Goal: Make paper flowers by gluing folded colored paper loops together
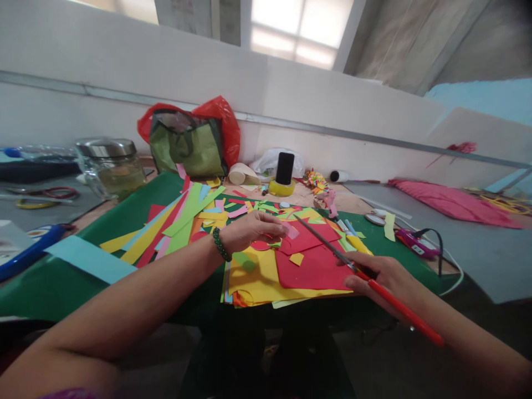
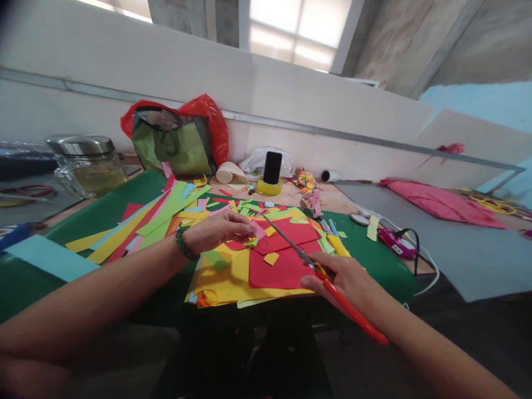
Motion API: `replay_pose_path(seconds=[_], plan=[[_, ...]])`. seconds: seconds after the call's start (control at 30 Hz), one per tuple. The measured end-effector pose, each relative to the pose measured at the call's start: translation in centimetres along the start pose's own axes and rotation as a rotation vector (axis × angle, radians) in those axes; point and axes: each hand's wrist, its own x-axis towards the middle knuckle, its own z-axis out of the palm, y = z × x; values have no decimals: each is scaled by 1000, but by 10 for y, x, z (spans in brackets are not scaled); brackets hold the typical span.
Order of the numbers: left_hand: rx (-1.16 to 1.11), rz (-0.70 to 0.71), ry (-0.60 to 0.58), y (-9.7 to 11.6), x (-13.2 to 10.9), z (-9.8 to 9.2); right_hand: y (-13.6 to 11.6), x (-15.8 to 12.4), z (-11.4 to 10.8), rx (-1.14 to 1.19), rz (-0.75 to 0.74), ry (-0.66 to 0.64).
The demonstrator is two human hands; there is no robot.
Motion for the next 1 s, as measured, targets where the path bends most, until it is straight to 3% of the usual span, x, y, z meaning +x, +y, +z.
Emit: replay_pose_path(seconds=[0.13,0.3,0.43,0.53,0.77,0.87,1.0], plan=[[21,17,-22,2,-1,1,14,-8,-5,0,17,30],[45,77,-24,5,-4,5,12,-20,-8,313,35,-20],[63,85,-67,4,-6,9,-4,-11,-15,312,162,118],[143,104,-171,4,-9,11,-18,3,-11,259,103,195],[333,129,-340,3,-12,12,-52,44,22,389,-183,115],[348,140,-360,2,-11,11,-56,58,28,425,-240,96],[421,146,-395,3,-11,9,-51,58,25,320,-276,179]])
